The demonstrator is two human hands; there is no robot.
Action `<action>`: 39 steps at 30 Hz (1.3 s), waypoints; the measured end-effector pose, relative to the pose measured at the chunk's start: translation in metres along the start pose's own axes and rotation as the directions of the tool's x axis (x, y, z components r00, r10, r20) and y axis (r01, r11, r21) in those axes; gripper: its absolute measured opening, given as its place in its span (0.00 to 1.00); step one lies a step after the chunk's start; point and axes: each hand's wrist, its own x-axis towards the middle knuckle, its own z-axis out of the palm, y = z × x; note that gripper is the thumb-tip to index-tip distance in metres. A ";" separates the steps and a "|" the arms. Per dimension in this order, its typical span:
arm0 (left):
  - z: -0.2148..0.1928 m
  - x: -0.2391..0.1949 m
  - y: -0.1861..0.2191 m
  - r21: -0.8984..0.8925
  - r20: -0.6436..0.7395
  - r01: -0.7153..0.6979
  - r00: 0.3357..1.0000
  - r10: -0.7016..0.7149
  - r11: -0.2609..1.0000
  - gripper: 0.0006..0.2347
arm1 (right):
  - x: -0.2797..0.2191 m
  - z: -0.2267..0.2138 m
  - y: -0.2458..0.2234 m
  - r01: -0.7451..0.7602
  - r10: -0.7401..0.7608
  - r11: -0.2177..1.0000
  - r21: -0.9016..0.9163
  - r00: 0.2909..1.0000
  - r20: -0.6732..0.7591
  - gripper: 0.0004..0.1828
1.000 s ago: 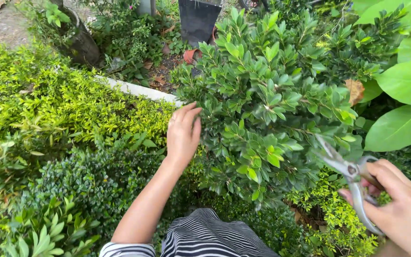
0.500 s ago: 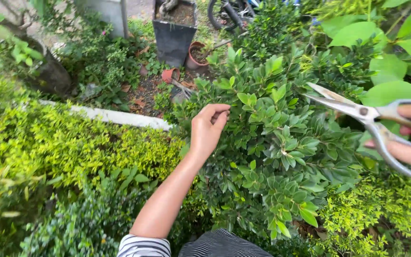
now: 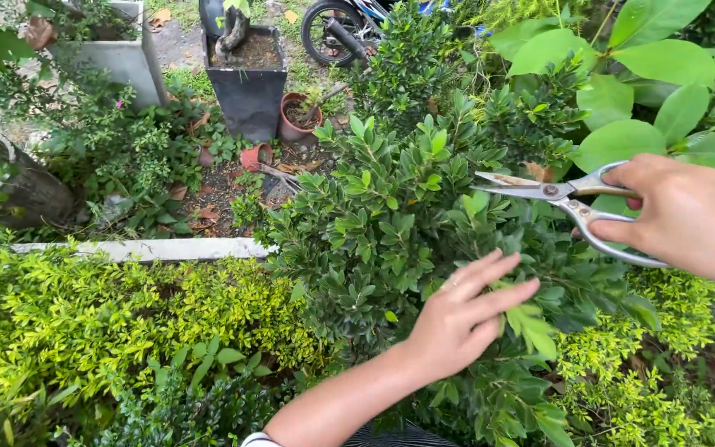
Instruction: Pruning and trimming various bushes and plants in an outdoor garden using shears.
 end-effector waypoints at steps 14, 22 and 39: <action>0.010 -0.029 0.015 0.027 0.229 -0.088 0.970 0.080 0.996 0.24 | -0.015 -0.002 -0.006 -0.092 0.091 0.996 -0.002 0.990 0.109 0.28; 0.017 -0.044 0.019 -0.041 0.352 -0.089 0.931 0.098 0.995 0.23 | -0.020 0.023 -0.001 -0.049 0.044 0.999 0.021 0.984 0.175 0.26; -0.025 -0.015 -0.020 -0.155 -0.066 0.106 0.991 -0.117 0.982 0.26 | -0.046 0.025 0.000 -0.038 0.042 0.989 0.141 0.999 -0.023 0.27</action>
